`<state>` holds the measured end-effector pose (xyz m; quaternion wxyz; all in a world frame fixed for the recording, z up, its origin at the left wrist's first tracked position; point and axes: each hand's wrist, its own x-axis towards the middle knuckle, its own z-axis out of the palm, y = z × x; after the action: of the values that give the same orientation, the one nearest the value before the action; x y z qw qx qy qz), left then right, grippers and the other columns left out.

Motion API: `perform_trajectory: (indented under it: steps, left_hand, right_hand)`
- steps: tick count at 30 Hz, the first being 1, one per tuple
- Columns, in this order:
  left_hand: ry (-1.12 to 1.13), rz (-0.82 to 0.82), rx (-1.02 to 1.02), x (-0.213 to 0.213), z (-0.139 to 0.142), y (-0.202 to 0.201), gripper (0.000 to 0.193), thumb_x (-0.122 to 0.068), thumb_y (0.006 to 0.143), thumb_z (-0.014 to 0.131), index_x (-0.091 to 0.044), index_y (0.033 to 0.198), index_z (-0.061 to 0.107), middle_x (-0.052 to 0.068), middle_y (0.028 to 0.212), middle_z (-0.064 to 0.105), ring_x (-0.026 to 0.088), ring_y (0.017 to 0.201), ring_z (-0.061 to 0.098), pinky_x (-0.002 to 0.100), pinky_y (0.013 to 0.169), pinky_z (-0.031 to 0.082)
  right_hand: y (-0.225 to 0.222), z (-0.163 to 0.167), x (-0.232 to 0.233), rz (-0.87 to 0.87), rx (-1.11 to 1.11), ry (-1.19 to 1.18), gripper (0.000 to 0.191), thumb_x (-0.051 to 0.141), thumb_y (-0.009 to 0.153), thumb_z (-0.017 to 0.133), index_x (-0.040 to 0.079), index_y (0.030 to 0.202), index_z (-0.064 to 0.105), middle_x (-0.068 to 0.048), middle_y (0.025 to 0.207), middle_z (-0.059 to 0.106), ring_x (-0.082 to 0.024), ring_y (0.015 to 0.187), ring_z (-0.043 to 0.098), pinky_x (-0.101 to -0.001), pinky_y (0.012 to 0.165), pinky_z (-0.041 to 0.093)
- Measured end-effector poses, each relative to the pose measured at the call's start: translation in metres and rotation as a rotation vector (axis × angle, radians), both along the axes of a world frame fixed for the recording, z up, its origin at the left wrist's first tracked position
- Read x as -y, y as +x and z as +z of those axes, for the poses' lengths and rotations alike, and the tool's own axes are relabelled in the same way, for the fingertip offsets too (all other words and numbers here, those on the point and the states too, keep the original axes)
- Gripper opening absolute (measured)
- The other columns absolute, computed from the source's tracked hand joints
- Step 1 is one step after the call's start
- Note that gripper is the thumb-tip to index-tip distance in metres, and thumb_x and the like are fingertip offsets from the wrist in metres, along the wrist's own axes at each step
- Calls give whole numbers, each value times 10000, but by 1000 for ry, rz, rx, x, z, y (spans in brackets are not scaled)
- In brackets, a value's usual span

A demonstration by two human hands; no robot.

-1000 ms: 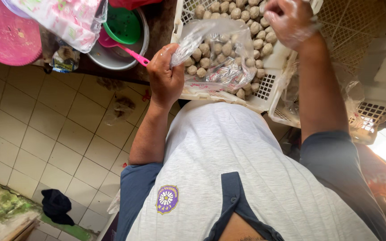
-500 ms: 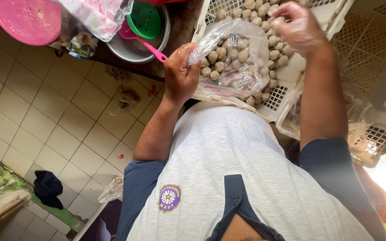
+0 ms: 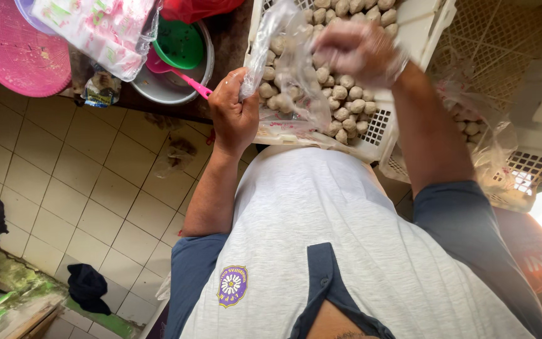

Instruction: The person scoops round meatballs from a white plastic crate into a clear plastic bag using their right hand. They hold the bag open with their left hand and continue filling it until it is full. The person then places the filled bag into the crate.

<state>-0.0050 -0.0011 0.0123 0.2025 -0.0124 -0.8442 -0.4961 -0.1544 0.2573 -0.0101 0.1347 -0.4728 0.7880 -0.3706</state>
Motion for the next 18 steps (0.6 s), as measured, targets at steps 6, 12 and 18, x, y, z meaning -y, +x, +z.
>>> perform_trajectory:
  steps: [6,12,18]
  left_hand:
    - [11,-15,-53,0,-2,-3,231,21,918,628,50,1147,639,196,1045,722,323,906,727,379,803,576]
    - [11,-13,-14,1,-1,-1,223,14,927,641,54,1146,650,191,1029,728,323,903,727,376,797,574]
    - [25,-7,-44,1,-3,-2,224,12,926,624,46,1145,650,187,1070,730,311,932,730,370,817,584]
  right_hand:
    - [-59,-89,-31,-445,-304,742,252,169,931,702,54,1155,710,-229,1009,720,-366,893,699,-463,786,582]
    - [-65,-141,-46,-394,-419,864,165,82,932,669,33,1085,708,-222,989,730,-337,893,714,-440,764,591]
    - [-46,-66,-63,-459,457,172,106,66,1105,565,7,1174,620,-169,1051,642,-96,745,576,-297,673,532]
